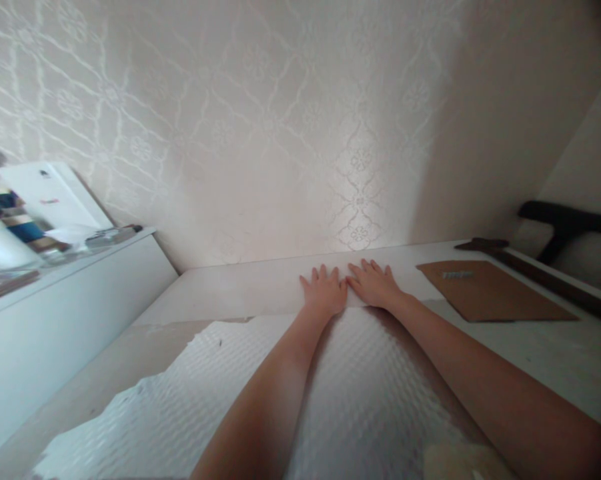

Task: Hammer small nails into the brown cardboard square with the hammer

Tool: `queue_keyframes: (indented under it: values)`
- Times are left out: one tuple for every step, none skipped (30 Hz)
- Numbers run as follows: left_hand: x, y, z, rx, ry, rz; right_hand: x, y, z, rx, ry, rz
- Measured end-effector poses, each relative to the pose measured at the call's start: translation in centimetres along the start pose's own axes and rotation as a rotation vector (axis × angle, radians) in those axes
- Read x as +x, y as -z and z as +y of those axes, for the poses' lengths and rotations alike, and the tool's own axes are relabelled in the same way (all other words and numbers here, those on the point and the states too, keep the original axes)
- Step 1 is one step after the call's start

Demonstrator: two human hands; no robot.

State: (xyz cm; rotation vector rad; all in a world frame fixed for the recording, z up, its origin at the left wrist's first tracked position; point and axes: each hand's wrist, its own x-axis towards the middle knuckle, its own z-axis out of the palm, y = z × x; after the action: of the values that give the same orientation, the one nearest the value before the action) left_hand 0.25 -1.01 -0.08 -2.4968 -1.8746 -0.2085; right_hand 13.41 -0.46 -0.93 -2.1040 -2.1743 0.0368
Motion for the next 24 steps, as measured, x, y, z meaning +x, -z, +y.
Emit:
queue_keyframes:
  values:
    - [0.01, -0.01, -0.01, 0.001, 0.002, -0.004, 0.0, -0.01, 0.0, 0.0, -0.001, -0.002]
    - [0.03, -0.03, -0.01, 0.003, 0.003, -0.007, 0.0, -0.02, 0.0, 0.001, 0.0, -0.001]
    - [0.04, -0.05, 0.0, 0.005, 0.003, -0.007, 0.0, -0.04, 0.01, 0.001, 0.002, 0.003]
    - [0.05, -0.07, 0.0, 0.005, 0.002, -0.004, -0.01, -0.07, 0.02, 0.001, 0.005, 0.008]
    - [0.05, -0.08, 0.01, 0.004, 0.001, 0.0, -0.01, -0.09, 0.03, 0.0, 0.006, 0.012]
    - [0.05, -0.08, 0.03, 0.002, 0.0, 0.005, -0.01, -0.12, 0.05, -0.002, 0.008, 0.015]
    - [0.04, -0.08, 0.04, 0.0, 0.0, 0.009, -0.01, -0.14, 0.06, -0.003, 0.01, 0.016]
    - [0.02, -0.07, 0.06, -0.002, 0.001, 0.012, -0.01, -0.16, 0.07, -0.005, 0.011, 0.017]
    - [0.0, -0.05, 0.07, -0.004, 0.001, 0.012, -0.01, -0.17, 0.07, -0.007, 0.012, 0.017]
    - [-0.02, -0.04, 0.08, -0.005, 0.002, 0.01, -0.02, -0.17, 0.07, -0.007, 0.012, 0.017]
    - [-0.04, -0.03, 0.09, -0.005, 0.0, 0.011, -0.02, -0.16, 0.06, -0.007, 0.013, 0.018]
    - [-0.06, -0.02, 0.09, -0.003, 0.0, 0.012, -0.03, -0.15, 0.05, -0.007, 0.013, 0.019]
    - [-0.07, -0.02, 0.08, 0.0, -0.001, 0.013, -0.05, -0.13, 0.04, -0.008, 0.012, 0.02]
    - [-0.08, -0.02, 0.07, 0.004, 0.0, 0.011, -0.06, -0.12, 0.03, -0.01, 0.012, 0.02]
    - [-0.07, -0.02, 0.06, 0.008, 0.001, 0.009, -0.08, -0.11, 0.02, -0.011, 0.012, 0.021]
    - [-0.06, -0.01, 0.05, 0.011, 0.001, 0.006, -0.09, -0.11, 0.01, -0.011, 0.012, 0.022]
    - [-0.04, 0.0, 0.05, 0.012, 0.001, 0.003, -0.1, -0.12, 0.01, -0.011, 0.012, 0.024]
    - [-0.03, 0.02, 0.06, 0.012, 0.002, -0.002, -0.1, -0.13, 0.01, -0.01, 0.012, 0.025]
    - [-0.02, 0.04, 0.06, 0.01, 0.002, -0.002, -0.09, -0.15, 0.02, -0.009, 0.012, 0.026]
    - [-0.02, 0.05, 0.06, 0.008, 0.003, 0.001, -0.08, -0.17, 0.03, -0.008, 0.011, 0.026]
    - [-0.02, 0.05, 0.07, 0.006, 0.003, 0.005, -0.06, -0.18, 0.04, -0.007, 0.011, 0.025]
    - [-0.03, 0.05, 0.06, 0.003, 0.003, 0.007, -0.04, -0.19, 0.05, -0.006, 0.011, 0.023]
    - [-0.03, 0.04, 0.06, 0.001, 0.001, 0.011, -0.03, -0.2, 0.06, -0.005, 0.011, 0.021]
    - [-0.03, 0.02, 0.05, 0.0, -0.003, 0.014, -0.02, -0.19, 0.06, -0.004, 0.011, 0.019]
